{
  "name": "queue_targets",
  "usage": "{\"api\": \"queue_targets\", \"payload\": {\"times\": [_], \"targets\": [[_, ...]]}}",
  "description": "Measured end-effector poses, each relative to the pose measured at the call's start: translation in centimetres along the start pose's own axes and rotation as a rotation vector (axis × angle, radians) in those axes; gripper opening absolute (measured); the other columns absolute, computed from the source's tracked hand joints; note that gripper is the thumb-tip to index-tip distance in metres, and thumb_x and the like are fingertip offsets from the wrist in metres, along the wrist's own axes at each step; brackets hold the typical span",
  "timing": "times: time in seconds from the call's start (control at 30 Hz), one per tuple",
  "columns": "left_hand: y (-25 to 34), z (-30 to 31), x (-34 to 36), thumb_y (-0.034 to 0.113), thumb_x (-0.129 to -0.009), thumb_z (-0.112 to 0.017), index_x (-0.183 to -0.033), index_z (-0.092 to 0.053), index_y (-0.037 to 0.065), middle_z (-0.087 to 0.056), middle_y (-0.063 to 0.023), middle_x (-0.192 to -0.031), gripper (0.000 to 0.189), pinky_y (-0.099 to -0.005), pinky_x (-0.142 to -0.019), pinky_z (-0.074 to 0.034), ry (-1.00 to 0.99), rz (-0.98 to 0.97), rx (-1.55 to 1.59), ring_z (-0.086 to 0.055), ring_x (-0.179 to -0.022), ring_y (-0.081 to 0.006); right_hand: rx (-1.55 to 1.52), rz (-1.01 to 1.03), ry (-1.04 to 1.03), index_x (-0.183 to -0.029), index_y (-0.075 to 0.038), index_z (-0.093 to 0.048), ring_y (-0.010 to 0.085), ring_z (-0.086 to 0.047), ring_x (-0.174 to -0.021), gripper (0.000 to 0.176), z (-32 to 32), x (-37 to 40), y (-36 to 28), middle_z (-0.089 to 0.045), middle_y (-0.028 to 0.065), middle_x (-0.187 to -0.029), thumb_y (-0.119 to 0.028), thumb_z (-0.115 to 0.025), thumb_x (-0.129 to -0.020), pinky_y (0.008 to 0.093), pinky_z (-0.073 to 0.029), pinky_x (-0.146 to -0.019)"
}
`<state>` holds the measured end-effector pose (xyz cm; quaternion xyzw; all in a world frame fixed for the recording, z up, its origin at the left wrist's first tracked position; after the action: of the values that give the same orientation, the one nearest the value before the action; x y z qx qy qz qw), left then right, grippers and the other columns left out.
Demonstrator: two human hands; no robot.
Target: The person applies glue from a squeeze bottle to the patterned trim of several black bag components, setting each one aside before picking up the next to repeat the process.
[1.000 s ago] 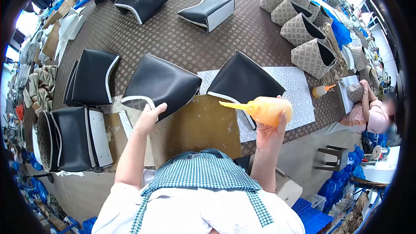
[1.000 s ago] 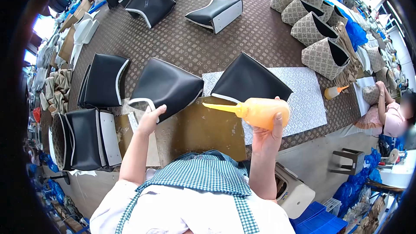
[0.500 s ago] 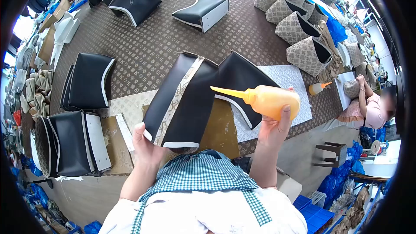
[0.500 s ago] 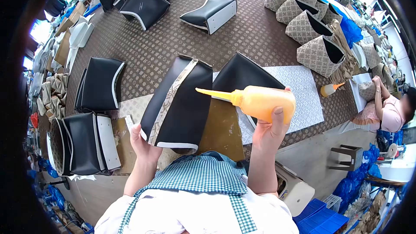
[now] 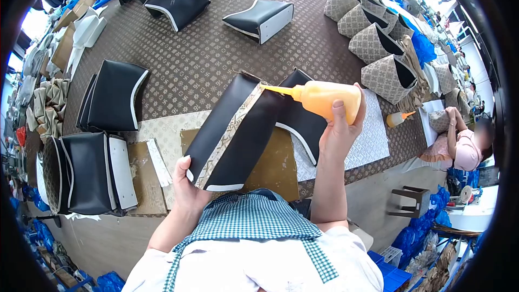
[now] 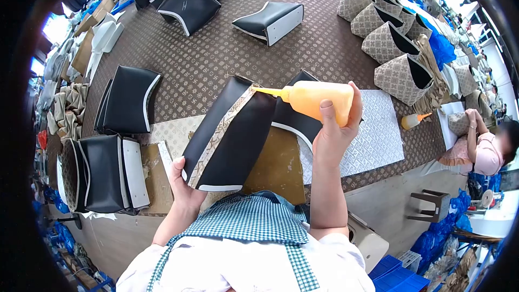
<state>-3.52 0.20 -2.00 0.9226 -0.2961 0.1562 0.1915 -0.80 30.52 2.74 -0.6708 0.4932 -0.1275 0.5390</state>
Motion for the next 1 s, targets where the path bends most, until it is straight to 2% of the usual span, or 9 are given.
{"api": "queue_targets", "payload": {"times": [0.13, 0.53, 1.0], "targets": [[0.1, -0.3, 0.0, 0.023, -0.083, -0.053, -0.122, -0.051, -0.006, -0.061, -0.0218, -0.116, 0.049, -0.0395, -0.096, -0.047, 0.008, -0.006, -0.015, -0.062, -0.104, -0.0314, -0.088, -0.1, 0.002, -0.133, -0.003, -0.043, 0.0159, -0.054, -0.107, 0.057, -0.3, 0.1, 0.2, -0.05, 0.0062, -0.12, -0.008, -0.07, -0.083, 0.0318, -0.048, -0.094], [0.2, 0.0, -0.3, 0.023, -0.082, -0.054, -0.122, -0.049, -0.008, -0.06, -0.0227, -0.116, 0.051, -0.0408, -0.095, -0.047, -0.007, 0.021, 0.001, -0.061, -0.104, -0.0327, -0.184, -0.23, -0.013, -0.133, -0.004, -0.043, 0.019, -0.055, -0.11, 0.055, 0.4, 0.9, 1.3, -0.051, 0.0073, -0.122, -0.008, -0.068, -0.085, 0.0365, -0.052, -0.092], [-0.2, -0.7, 0.0, 0.022, -0.083, -0.052, -0.122, -0.05, -0.007, -0.06, -0.0225, -0.118, 0.049, -0.0414, -0.098, -0.046, -0.019, 0.048, 0.006, -0.061, -0.105, -0.0327, -0.273, -0.314, -0.054, -0.135, -0.001, -0.038, 0.0195, -0.058, -0.106, 0.059, 0.4, 3.6, 0.8, -0.054, 0.0088, -0.117, -0.011, -0.068, -0.085, 0.0381, -0.052, -0.092]]}}
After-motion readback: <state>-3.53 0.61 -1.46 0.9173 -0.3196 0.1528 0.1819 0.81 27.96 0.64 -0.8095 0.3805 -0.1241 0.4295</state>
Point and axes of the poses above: each hand's wrist, its own x-axis away from the middle knuckle, its own z-axis out of the back of the hand, y = z × x, the point moved 3 cm from there along -x, towards the middle knuckle
